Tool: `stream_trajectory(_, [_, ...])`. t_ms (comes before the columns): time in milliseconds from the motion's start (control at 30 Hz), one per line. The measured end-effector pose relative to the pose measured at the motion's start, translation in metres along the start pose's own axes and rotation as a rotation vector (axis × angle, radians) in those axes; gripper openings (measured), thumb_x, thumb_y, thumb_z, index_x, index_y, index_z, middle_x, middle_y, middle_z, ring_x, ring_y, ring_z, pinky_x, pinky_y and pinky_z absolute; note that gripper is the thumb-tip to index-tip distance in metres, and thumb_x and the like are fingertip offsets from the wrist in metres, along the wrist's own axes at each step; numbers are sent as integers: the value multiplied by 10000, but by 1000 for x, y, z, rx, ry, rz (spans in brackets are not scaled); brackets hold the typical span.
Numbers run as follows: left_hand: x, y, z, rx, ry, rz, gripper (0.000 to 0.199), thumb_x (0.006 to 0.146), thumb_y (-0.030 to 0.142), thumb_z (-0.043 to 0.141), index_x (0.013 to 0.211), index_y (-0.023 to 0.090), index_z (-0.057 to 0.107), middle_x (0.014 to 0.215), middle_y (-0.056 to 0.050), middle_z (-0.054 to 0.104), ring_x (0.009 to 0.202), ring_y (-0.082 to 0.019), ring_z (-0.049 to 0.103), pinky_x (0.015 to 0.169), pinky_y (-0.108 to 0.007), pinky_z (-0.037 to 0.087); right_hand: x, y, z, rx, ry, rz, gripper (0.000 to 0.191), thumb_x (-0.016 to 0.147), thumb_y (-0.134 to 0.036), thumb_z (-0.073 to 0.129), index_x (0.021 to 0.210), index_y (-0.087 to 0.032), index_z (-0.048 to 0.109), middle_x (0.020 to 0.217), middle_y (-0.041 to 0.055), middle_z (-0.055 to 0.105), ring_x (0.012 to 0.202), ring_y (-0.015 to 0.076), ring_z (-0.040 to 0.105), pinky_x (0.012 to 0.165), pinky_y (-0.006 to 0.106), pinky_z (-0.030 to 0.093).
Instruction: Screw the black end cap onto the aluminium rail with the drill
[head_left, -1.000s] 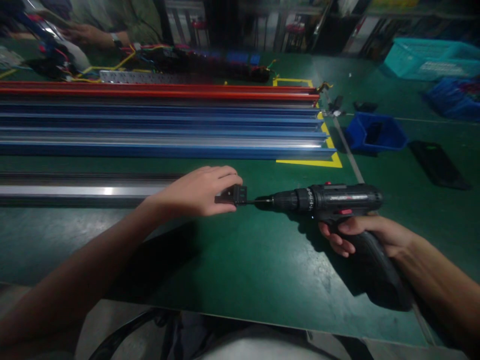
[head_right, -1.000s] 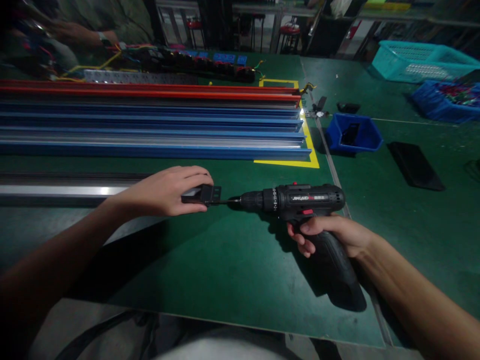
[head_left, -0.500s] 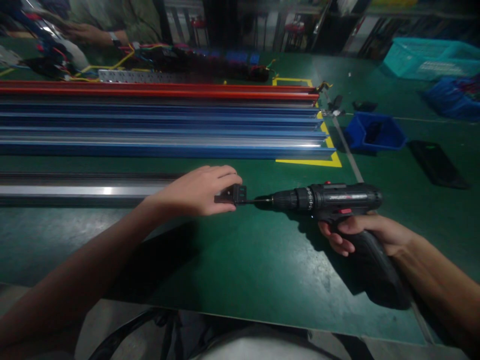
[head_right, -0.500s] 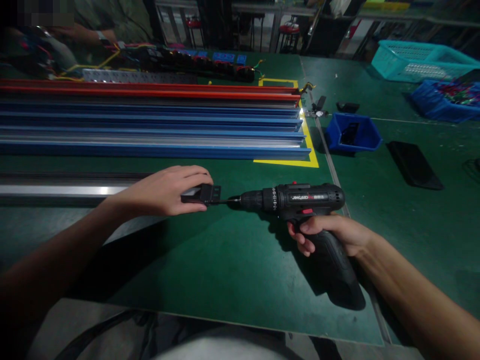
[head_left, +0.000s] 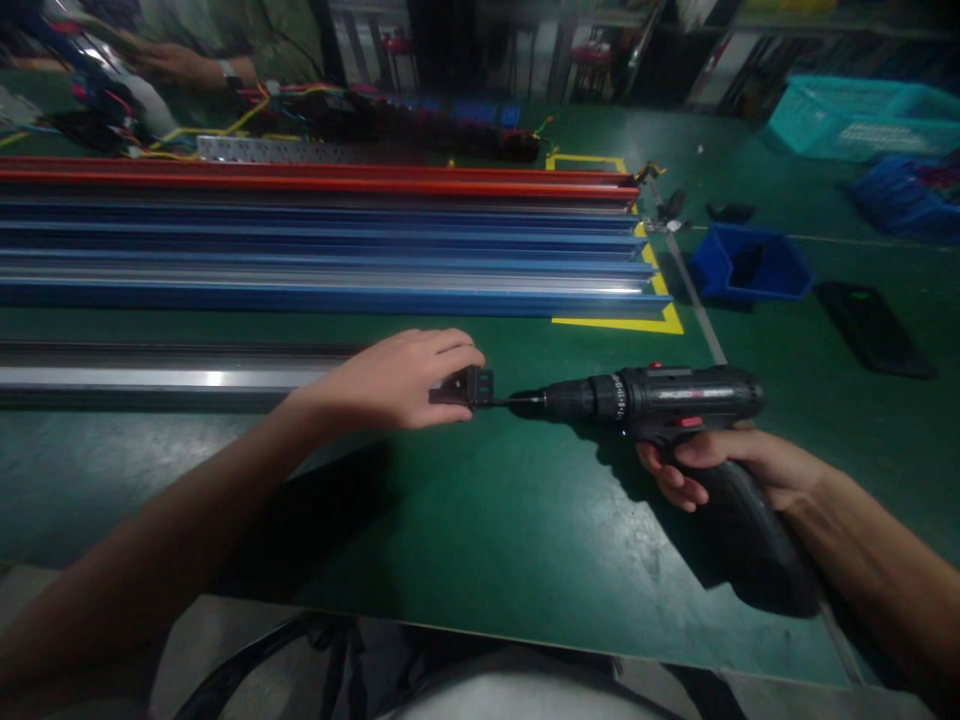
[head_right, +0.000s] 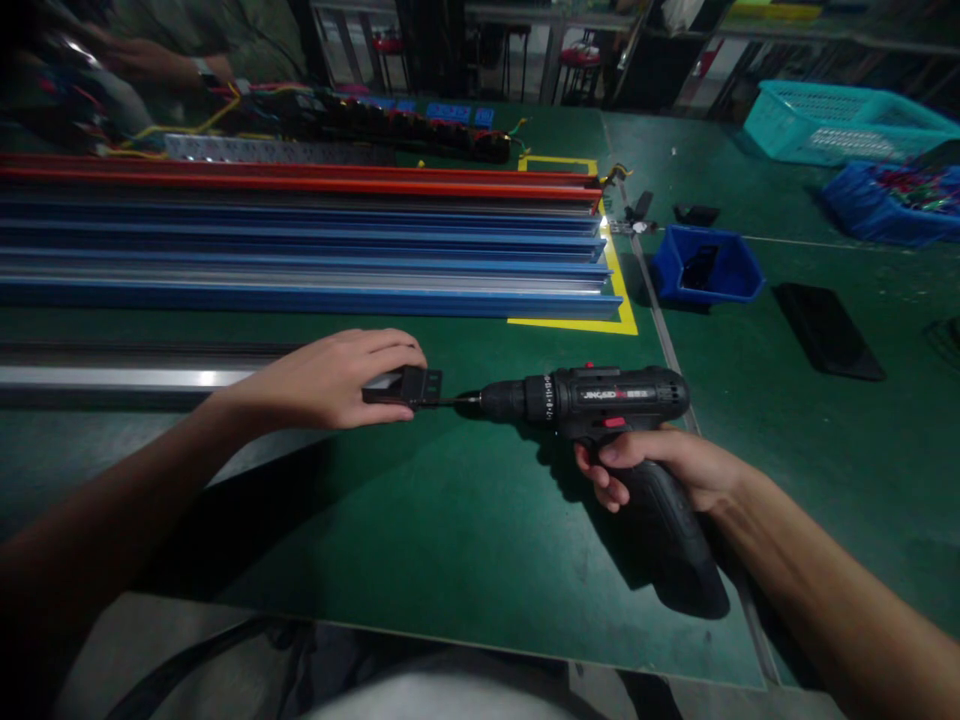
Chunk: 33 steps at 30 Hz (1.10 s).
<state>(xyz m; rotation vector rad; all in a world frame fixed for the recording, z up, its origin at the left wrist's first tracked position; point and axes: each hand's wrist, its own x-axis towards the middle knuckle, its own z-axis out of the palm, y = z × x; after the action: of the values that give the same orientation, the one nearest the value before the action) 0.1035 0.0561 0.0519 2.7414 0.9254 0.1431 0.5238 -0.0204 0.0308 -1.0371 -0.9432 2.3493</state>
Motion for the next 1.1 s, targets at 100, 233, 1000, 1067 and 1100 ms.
stream_trajectory(100, [0,0,0,3,-2,1,491,993,504,712,1381,217,624,1439,-129,658,1271,-298,660,1038,-410,507,0,0,0,11,-3,9,255,848,-267,866,1033,-91,871,809,69,741,610,110,655,639,243,611])
stream_trajectory(233, [0,0,0,1,1,4,489,999,503,707,1386,217,621,1442,-130,653,1271,-302,658,1034,-419,507,0,0,1,19,3,26,265,843,-266,871,1046,-96,874,821,72,743,610,114,659,648,249,616])
stream_trajectory(1000, [-3,0,-2,-12,-26,-15,520,1005,528,692,1429,238,608,1477,-122,630,1277,-303,652,1032,-416,497,0,0,0,24,-17,28,280,855,-274,847,1074,-102,871,872,75,754,621,110,658,673,253,616])
stream_trajectory(1067, [-3,-1,-3,-18,-33,-16,546,995,545,701,1448,254,610,1491,-117,623,1280,-303,652,1043,-415,493,0,0,0,23,-15,29,282,857,-275,840,1077,-102,869,875,78,751,628,115,656,675,256,611])
stream_trajectory(1100, [-4,-2,-3,-19,-36,-12,563,985,556,711,1459,269,610,1501,-112,617,1285,-304,650,1047,-414,492,0,0,0,20,-18,26,282,860,-274,835,1080,-100,868,878,80,750,630,117,655,675,258,609])
